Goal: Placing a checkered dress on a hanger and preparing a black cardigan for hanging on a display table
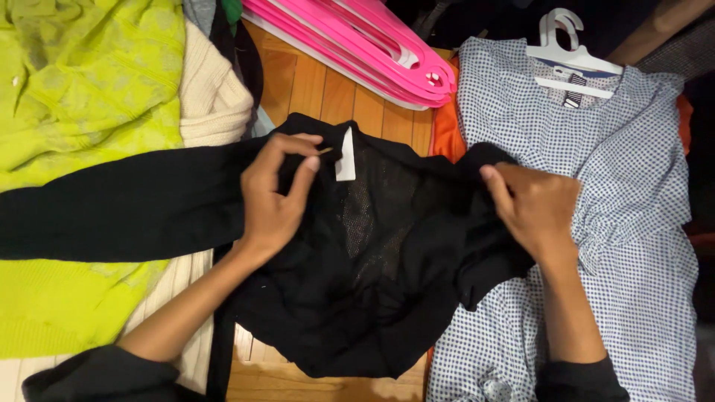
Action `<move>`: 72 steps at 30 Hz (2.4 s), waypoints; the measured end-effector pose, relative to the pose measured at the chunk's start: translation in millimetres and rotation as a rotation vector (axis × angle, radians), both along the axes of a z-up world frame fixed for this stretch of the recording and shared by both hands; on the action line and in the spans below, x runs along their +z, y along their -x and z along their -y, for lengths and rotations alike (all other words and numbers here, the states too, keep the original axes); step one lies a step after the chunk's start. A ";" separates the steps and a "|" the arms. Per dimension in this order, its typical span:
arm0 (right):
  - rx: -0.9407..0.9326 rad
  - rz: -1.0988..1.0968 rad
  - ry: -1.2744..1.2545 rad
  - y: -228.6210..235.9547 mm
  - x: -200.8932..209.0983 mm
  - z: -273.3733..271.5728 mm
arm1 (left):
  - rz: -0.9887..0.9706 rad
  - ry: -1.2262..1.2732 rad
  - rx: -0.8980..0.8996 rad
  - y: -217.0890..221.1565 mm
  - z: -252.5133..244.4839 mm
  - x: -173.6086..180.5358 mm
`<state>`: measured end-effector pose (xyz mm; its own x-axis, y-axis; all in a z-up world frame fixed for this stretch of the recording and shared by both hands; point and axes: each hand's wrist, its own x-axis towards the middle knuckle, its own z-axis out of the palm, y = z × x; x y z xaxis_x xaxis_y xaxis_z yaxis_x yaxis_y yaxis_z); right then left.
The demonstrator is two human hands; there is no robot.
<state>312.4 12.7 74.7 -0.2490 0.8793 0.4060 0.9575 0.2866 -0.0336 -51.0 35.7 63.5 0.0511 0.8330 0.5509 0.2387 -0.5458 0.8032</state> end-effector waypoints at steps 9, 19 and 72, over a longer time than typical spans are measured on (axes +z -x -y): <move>-0.071 0.137 0.124 -18.0 -19.5 -29.2 | 0.160 0.105 0.069 34.1 15.3 -12.6; 0.237 0.102 -0.004 60.0 30.2 -93.3 | 0.151 0.168 0.085 37.2 12.5 -21.3; -0.034 -0.560 0.457 -91.3 19.5 -24.0 | 0.467 0.289 -0.038 32.0 -0.1 -33.6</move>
